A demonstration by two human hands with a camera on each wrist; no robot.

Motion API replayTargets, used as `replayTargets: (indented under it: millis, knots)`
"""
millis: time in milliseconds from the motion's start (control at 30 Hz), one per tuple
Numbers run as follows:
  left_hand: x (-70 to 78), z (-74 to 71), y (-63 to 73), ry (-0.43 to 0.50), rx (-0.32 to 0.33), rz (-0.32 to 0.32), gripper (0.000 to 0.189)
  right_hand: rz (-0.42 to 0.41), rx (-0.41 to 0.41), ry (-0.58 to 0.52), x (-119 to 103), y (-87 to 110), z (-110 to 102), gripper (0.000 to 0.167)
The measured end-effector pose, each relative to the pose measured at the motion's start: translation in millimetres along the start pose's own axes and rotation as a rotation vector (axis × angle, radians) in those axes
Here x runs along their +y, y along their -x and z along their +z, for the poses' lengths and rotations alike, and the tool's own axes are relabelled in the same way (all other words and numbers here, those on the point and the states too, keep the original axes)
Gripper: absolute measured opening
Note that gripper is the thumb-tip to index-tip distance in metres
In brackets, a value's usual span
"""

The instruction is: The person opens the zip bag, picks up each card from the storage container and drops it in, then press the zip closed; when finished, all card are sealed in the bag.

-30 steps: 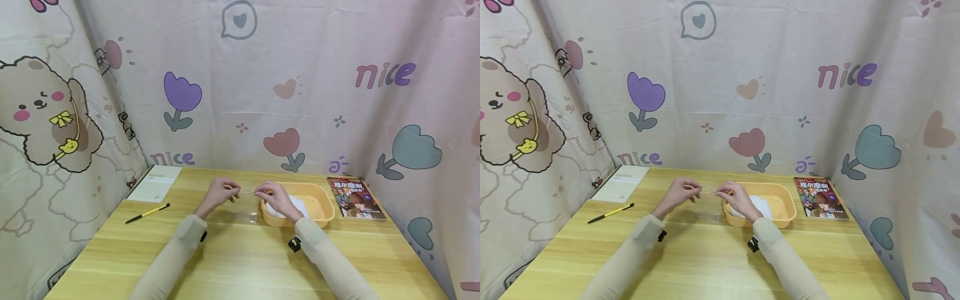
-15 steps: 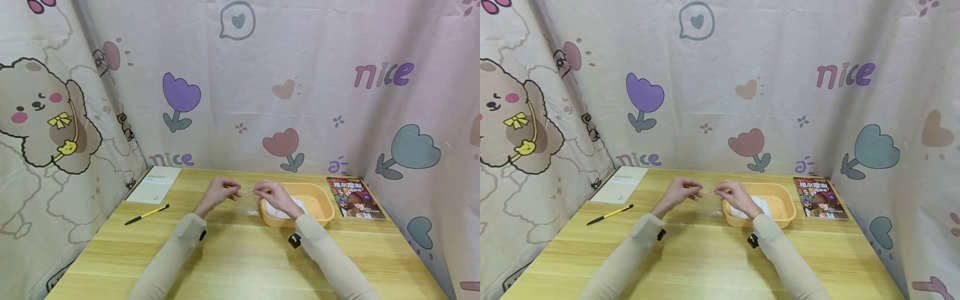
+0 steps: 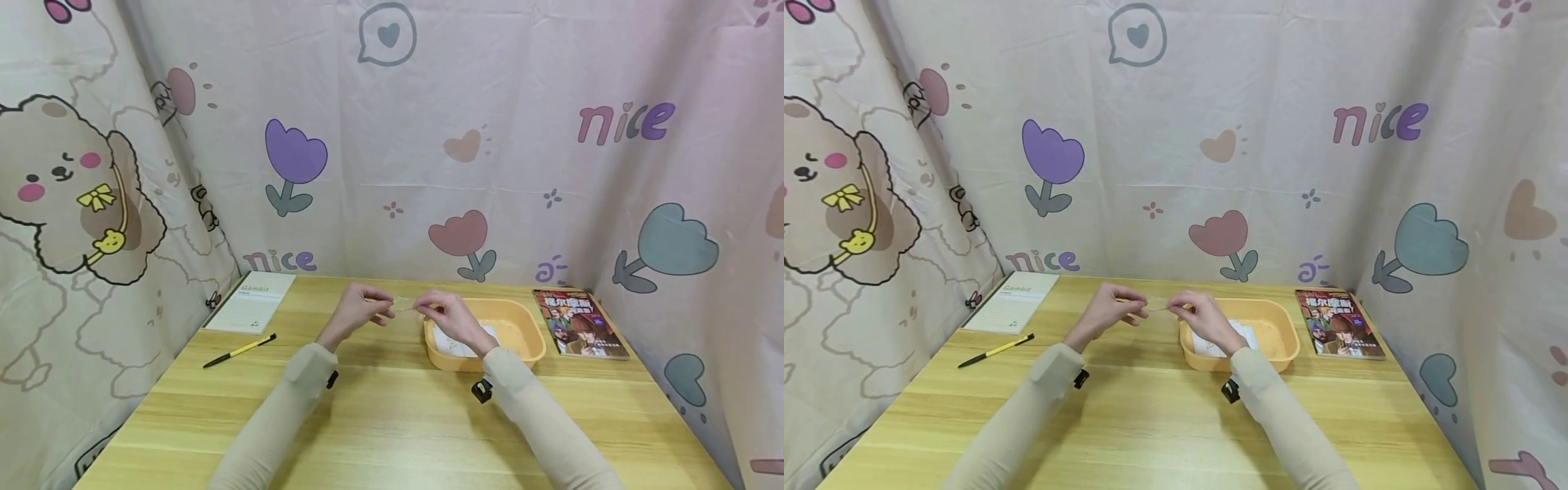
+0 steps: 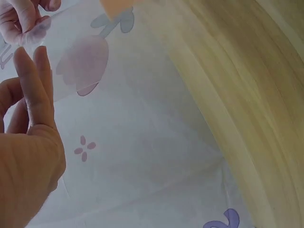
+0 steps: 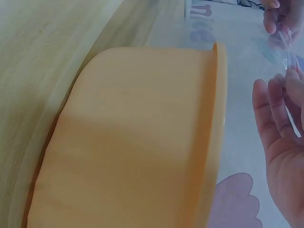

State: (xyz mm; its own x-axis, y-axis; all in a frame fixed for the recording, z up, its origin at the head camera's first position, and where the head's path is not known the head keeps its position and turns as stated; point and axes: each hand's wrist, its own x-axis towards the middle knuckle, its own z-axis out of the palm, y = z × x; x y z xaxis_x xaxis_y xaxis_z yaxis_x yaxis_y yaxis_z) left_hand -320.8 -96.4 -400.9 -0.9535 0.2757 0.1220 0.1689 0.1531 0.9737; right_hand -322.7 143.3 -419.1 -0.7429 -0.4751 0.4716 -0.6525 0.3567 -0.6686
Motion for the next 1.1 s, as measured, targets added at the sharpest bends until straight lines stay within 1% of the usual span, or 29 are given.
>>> replayTargets:
  millis: [167,200,233,300,400,467,533,633,833,900,1033,1100]
  knots:
    - [-2.6,1.0,-0.4,-0.001,-0.020,0.002,0.018,-0.010,0.001,-0.006,-31,3.3,-2,0.014]
    - [-3.1,0.9,-0.5,-0.004,-0.025,0.005,0.018,-0.006,0.004,-0.005,-36,3.7,-2,0.014]
    - [-3.6,0.7,-0.5,-0.008,-0.030,0.011,0.017,-0.012,0.014,-0.004,-36,4.0,-2,0.014]
    - [-4.8,0.0,-0.6,-0.014,-0.043,0.019,0.015,-0.007,0.033,0.001,-30,3.7,1,0.013]
    - [-6.5,-1.0,-0.7,-0.024,-0.057,0.037,0.014,-0.002,0.053,0.013,-15,2.7,6,0.013]
    - [-7.1,-1.2,-0.7,-0.027,-0.061,0.042,0.015,-0.007,0.059,0.017,-4,2.5,8,0.013]
    - [-7.8,-1.0,-0.9,-0.023,-0.055,0.042,0.016,-0.011,0.054,0.017,1,2.2,9,0.013]
    - [-7.0,-0.4,-0.5,-0.008,-0.039,0.036,0.018,-0.012,0.033,0.005,4,2.0,8,0.013]
    - [-1.4,1.1,-0.1,0.014,-0.018,0.016,0.021,-0.013,0.009,0.040,0,0.3,3,0.013]
    - [0.8,1.0,0.5,0.005,-0.026,0.006,0.022,-0.014,0.007,0.050,-1,-0.1,1,0.013]
    - [4.0,-0.1,1.5,-0.010,-0.073,-0.017,0.025,-0.012,0.008,0.061,-1,0.4,0,0.014]
    - [4.5,-1.3,1.5,0.002,-0.091,-0.024,0.026,-0.007,0.012,0.063,-1,0.8,0,0.015]
